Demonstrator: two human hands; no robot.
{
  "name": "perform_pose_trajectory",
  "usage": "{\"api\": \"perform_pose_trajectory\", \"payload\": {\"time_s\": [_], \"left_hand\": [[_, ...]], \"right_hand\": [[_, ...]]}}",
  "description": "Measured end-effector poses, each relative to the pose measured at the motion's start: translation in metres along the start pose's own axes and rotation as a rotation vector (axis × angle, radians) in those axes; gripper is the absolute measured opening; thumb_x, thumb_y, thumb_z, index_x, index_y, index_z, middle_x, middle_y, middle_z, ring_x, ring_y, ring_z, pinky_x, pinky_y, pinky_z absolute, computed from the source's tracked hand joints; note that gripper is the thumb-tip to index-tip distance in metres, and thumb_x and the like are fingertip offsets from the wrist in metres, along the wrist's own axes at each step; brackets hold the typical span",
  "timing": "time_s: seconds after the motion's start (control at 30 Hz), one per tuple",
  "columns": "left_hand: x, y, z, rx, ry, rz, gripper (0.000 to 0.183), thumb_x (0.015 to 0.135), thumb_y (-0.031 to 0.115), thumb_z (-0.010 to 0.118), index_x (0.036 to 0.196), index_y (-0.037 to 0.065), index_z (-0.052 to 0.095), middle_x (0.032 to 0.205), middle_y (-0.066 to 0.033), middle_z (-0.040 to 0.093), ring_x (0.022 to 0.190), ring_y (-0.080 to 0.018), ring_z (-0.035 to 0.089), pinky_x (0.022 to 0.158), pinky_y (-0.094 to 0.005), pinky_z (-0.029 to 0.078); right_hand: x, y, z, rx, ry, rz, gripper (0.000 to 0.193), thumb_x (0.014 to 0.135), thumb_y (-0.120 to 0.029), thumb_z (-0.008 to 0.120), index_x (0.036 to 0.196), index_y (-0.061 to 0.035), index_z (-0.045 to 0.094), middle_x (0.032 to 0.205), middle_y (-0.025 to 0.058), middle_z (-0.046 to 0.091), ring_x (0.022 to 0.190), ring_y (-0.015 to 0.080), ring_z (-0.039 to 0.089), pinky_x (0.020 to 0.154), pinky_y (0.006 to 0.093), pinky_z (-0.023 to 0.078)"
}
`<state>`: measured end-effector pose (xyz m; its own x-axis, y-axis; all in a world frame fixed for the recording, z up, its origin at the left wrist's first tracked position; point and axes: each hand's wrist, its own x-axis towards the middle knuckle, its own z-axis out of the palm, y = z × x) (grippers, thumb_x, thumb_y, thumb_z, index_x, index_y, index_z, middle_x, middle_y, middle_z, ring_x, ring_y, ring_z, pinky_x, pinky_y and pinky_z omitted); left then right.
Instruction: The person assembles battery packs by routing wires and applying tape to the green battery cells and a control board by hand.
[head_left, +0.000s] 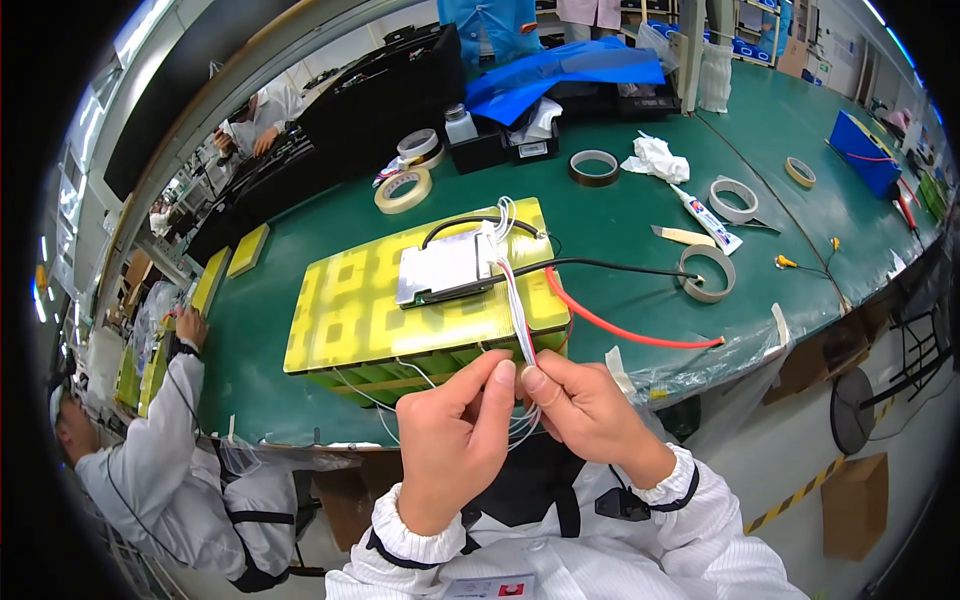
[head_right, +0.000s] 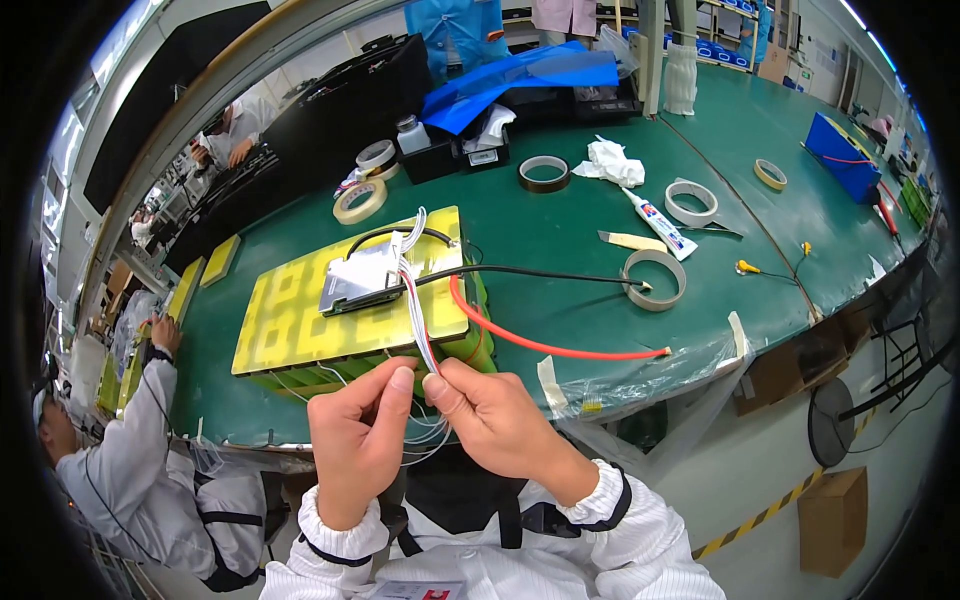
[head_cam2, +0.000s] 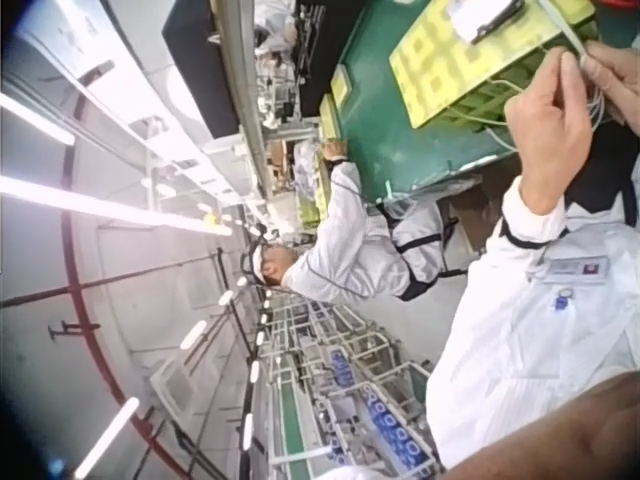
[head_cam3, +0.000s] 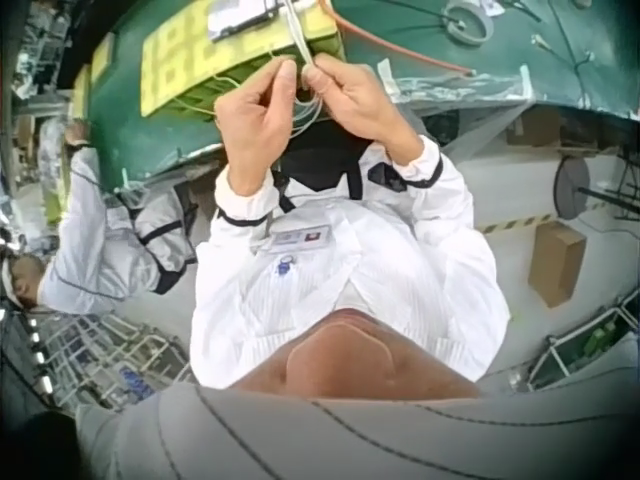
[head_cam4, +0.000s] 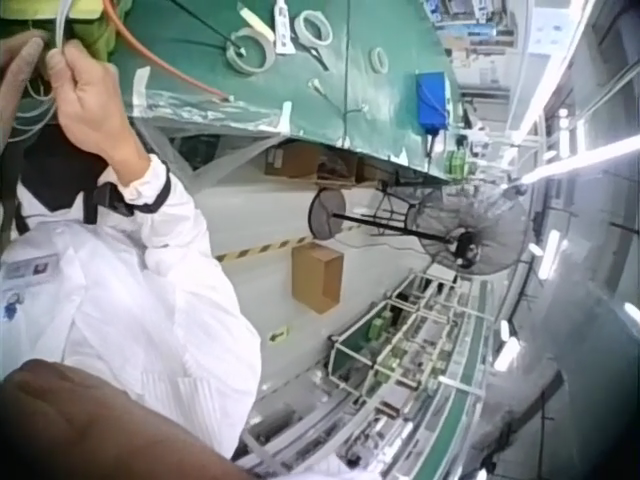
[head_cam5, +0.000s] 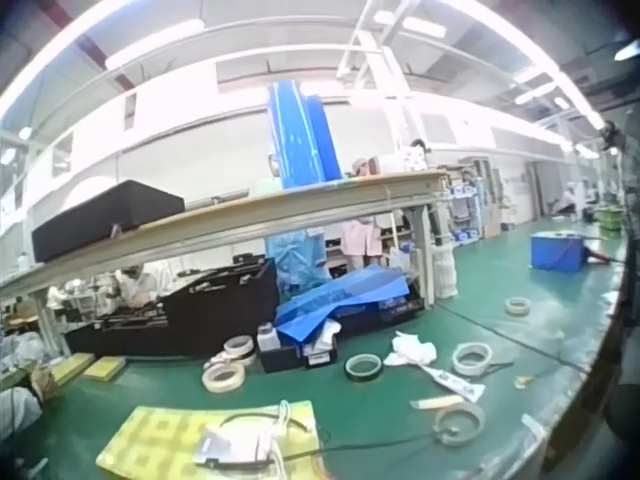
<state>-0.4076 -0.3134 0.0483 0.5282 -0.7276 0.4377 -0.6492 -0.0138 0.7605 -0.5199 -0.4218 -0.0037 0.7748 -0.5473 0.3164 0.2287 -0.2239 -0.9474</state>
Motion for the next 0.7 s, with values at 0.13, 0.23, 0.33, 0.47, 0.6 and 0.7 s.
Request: {"api": "perform_pose_trajectory", "payload": {"time_s": [0.13,0.23,0.33,0.47,0.6,0.7], "left_hand": [[0.005,0.008,0.005,-0.048,-0.173,-0.101,0.021,0.096,0.017,0.067,0.101,-0.002,0.073,0.048,-0.0046,0.049,0.043,-0.0058,0.043,0.042,-0.0266,0.033],[0.007,0.010,0.008,-0.139,-0.195,-0.194,0.021,0.095,0.017,0.067,0.098,-0.002,0.073,0.046,-0.0001,0.042,0.045,-0.0025,0.036,0.041,-0.0262,0.027],[0.010,0.010,0.016,-0.165,-0.112,-0.204,0.019,0.093,0.015,0.070,0.092,-0.004,0.074,0.048,0.0053,0.043,0.047,0.0001,0.031,0.042,-0.0248,0.022],[0.010,0.009,0.014,-0.166,-0.022,-0.246,0.015,0.090,0.011,0.074,0.089,-0.005,0.074,0.053,0.0079,0.049,0.049,0.0015,0.033,0.044,-0.0225,0.021],[0.010,0.011,0.020,-0.101,0.009,-0.199,0.016,0.090,0.011,0.075,0.091,-0.005,0.074,0.052,0.0064,0.051,0.049,0.0015,0.033,0.045,-0.0211,0.021],[0.006,0.002,0.023,-0.026,0.092,-0.088,0.017,0.090,0.011,0.076,0.093,-0.006,0.074,0.053,0.0059,0.052,0.049,0.0013,0.034,0.046,-0.0205,0.021]], "right_hand": [[0.000,-0.005,-0.010,0.152,-0.108,0.162,0.027,0.107,-0.023,0.050,0.094,-0.0003,0.056,0.064,0.0102,0.056,0.054,0.0257,0.052,0.054,0.0355,0.045],[0.000,-0.005,-0.014,0.286,-0.204,0.280,0.023,0.106,-0.022,0.051,0.100,-0.0007,0.059,0.068,0.0106,0.061,0.057,0.0265,0.058,0.055,0.0361,0.047],[-0.008,0.009,-0.002,-0.111,0.021,-0.149,0.020,0.098,-0.016,0.061,0.111,-0.0008,0.064,0.073,0.0133,0.065,0.053,0.0241,0.060,0.051,0.0347,0.047],[-0.034,-0.006,0.016,-0.341,0.409,-0.128,0.023,0.086,-0.011,0.074,0.104,0.0019,0.067,0.076,0.0111,0.066,0.053,0.0234,0.061,0.050,0.0323,0.048],[-0.041,0.019,0.011,-0.408,0.576,-0.359,0.018,0.082,-0.003,0.075,0.098,0.0015,0.069,0.079,0.0091,0.067,0.048,0.0105,0.055,0.046,0.0243,0.043],[-0.038,0.026,0.009,-0.397,0.586,-0.410,0.017,0.081,-0.003,0.076,0.096,0.0019,0.070,0.081,0.0092,0.067,0.050,0.0115,0.056,0.046,0.0252,0.045]]}}
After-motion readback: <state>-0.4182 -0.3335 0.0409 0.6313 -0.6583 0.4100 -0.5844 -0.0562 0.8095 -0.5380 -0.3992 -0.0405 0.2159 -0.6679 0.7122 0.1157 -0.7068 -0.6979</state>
